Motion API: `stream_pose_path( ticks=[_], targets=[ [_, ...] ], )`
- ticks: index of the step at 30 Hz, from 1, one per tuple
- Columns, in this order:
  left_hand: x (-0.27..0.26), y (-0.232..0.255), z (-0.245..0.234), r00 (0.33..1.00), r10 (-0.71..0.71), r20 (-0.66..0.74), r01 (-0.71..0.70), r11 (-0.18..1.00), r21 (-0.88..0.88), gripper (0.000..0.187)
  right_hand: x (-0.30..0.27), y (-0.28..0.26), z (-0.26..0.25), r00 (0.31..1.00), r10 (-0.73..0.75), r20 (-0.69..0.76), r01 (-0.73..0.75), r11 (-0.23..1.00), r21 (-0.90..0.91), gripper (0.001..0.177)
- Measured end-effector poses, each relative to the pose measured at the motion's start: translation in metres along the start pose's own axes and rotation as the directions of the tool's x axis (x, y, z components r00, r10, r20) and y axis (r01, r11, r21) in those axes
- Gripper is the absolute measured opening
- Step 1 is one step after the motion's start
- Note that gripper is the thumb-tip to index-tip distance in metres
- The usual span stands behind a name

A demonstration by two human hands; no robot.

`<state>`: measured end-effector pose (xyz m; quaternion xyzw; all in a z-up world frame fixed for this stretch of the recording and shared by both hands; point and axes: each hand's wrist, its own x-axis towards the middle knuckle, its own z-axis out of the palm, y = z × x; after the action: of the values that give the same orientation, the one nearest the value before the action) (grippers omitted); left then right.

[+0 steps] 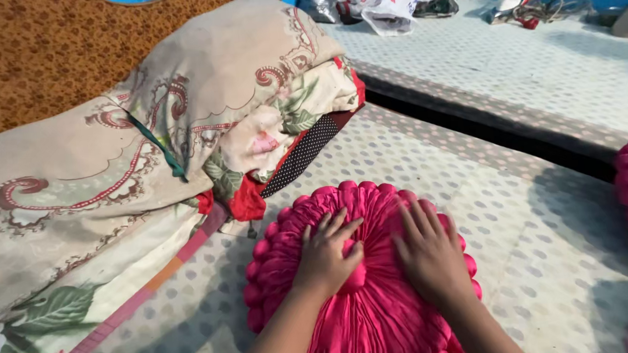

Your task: The person fluffs and arranges several cushions on a bed. They repeatedly pat and reshape rectangular patterned cushions and round pink decorative cushions, then place them neatly against the headboard.

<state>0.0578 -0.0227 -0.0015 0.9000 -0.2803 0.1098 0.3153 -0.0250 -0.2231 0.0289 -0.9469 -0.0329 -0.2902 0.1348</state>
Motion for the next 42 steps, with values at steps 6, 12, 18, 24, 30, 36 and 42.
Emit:
stream_pose_path(
  ticks=[6, 12, 18, 24, 30, 36, 42],
  targets=[
    [0.008, -0.022, 0.015, 0.992, 0.124, -0.016, -0.125, 0.979, -0.161, 0.048, -0.115, 0.113, 0.095, 0.807, 0.497, 0.318, -0.581, 0.576, 0.575, 0.068],
    [0.056, 0.008, 0.009, 0.959, -0.145, 0.243, 0.109, 0.982, 0.157, 0.046, -0.143, 0.113, 0.092, 0.577, 0.607, 0.546, -0.528, 0.788, -0.317, 0.062],
    [0.050, 0.077, -0.012, 0.949, -0.227, 0.219, 0.093, 0.865, 0.493, 0.077, -0.095, 0.013, 0.045, 0.423, 0.309, 0.852, -0.237, 0.945, -0.225, 0.046],
    [0.021, 0.025, -0.034, 0.975, 0.109, 0.194, -0.119, 0.992, 0.039, 0.040, -0.010, -0.078, -0.036, 0.669, 0.324, 0.669, -0.431, 0.902, -0.006, 0.035],
    [0.016, -0.004, -0.021, 0.964, 0.246, -0.102, -0.256, 0.960, -0.111, 0.039, 0.020, -0.009, 0.035, 0.975, -0.134, -0.178, 0.138, 0.990, 0.010, 0.048],
    [0.019, -0.014, -0.015, 0.967, 0.225, -0.117, -0.251, 0.916, -0.313, 0.034, -0.096, 0.129, 0.151, 0.914, 0.355, 0.194, -0.389, 0.904, 0.176, 0.057],
    [0.028, -0.001, -0.014, 0.979, 0.019, 0.203, -0.013, 0.999, -0.029, 0.035, -0.122, 0.110, 0.125, 0.572, 0.599, 0.560, -0.657, 0.744, -0.124, 0.051]
  ],
)
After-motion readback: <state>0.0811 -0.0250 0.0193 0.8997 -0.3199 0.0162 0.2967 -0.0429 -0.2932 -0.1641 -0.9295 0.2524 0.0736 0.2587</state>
